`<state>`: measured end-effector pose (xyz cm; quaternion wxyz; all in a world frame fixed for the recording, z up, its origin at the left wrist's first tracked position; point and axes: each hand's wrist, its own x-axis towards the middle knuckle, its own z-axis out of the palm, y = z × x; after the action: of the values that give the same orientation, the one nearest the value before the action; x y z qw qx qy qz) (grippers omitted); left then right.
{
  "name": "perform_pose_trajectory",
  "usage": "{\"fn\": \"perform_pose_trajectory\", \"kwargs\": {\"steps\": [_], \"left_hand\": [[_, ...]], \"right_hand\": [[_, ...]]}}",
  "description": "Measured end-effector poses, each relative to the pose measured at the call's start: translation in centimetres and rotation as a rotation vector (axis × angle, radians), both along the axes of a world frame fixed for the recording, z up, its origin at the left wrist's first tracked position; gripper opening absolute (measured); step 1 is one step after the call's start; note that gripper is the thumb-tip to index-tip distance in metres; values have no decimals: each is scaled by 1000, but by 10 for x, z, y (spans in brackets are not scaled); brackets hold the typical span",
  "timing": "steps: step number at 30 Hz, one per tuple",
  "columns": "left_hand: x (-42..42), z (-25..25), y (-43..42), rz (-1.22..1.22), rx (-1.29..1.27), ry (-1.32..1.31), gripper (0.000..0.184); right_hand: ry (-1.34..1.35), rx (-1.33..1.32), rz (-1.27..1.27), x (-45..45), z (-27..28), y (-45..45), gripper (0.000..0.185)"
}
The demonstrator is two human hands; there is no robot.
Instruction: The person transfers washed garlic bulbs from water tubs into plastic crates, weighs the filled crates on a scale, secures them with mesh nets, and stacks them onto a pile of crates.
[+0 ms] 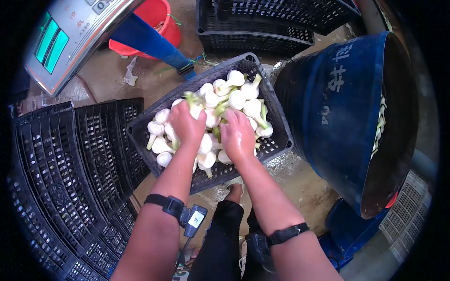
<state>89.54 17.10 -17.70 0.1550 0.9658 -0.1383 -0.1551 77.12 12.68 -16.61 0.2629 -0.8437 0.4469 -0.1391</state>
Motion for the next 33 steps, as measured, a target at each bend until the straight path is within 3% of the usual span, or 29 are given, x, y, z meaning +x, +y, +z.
{"fn": "perform_pose_trajectory", "kwargs": {"steps": [2,6,8,10,11,14,15,18,21,24,30,33], "left_hand": [[-3,-9,11,-756,-132,-331,32],[8,-9,-2,-595,-105,-381,40],[11,-5,-16,-668,-87,-357,39],[17,-14,-26,-873,-147,-262,33],[19,-23,-30,-867,-241,-202,30],[32,-26,-37,-809,-266,-5,31],[31,-22,-36,-792,-466,-73,28],[19,13,-21,-776,-587,-130,27],[-1,18,28,-768,-268,52,29],[-30,25,55,-905,-171,-11,35],[-46,3,50,-882,-122,76,51],[-42,5,50,-945,-99,51,44]], "right_hand": [[-91,17,-9,19,6,-10,29],[-64,70,76,18,2,-8,25],[330,309,450,-2,7,9,31],[176,-13,509,-40,-15,39,38],[206,249,520,-47,-10,41,43],[272,114,475,-50,-9,31,44],[287,117,453,-52,-6,28,46],[305,30,290,-64,-3,27,44],[261,-73,119,-85,5,17,36],[215,-156,1,-98,0,7,29],[375,72,141,-91,-11,-5,26],[303,168,72,-88,1,-7,25]]}}
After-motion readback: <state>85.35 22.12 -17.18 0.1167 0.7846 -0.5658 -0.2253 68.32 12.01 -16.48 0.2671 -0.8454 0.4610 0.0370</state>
